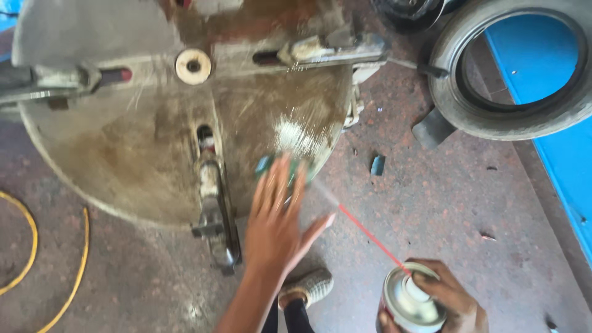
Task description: The person scrubs a large circular metal plate with a green abrasive pad. They then spray a white liquid from a can onto the surface and continue scrubbing with the pad and their hands to clean the area.
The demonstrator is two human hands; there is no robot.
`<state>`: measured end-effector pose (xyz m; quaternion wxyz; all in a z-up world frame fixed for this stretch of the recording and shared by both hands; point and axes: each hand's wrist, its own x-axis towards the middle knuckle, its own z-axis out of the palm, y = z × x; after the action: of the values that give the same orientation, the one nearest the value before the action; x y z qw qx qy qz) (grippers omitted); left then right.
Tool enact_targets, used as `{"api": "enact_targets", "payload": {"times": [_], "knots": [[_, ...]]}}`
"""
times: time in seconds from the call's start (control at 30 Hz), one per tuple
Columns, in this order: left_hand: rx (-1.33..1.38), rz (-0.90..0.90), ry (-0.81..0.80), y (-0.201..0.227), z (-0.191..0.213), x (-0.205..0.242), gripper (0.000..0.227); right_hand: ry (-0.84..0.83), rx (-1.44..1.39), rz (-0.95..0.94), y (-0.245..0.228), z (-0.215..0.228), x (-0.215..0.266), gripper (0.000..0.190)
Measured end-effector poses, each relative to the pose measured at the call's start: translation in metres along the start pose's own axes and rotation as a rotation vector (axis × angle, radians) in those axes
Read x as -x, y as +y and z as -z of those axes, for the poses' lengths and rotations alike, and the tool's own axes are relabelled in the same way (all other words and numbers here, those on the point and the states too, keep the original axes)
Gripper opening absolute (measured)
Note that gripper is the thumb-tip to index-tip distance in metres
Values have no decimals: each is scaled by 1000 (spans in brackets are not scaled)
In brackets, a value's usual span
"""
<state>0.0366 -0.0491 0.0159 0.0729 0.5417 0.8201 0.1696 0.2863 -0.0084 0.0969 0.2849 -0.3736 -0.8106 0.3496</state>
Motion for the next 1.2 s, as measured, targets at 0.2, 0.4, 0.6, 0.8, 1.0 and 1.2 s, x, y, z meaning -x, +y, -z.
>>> {"api": "enact_targets", "payload": {"times": [0.2,0.4,0.6,0.8,1.0,1.2], "knots": [[-15,-73,95,8,-27,-77,98,-34,-7,49,10,-3,-3,69],[-17,-96,-34,3,3,-25,103,74,-3,-73,3,4,-18,71],[-35,-82,4,26,-36,-123,102,79,225,1,6,10,-47,76],[-58,-71,-62,27,-24,-84,105,50,229,20,-2,11,-63,77],[-25,-70,4,25,-30,-78,101,56,200,4,-5,8,-64,78],[-49,-41,75,19,-32,-102,104,27,57,49,-4,-4,-55,73]]}}
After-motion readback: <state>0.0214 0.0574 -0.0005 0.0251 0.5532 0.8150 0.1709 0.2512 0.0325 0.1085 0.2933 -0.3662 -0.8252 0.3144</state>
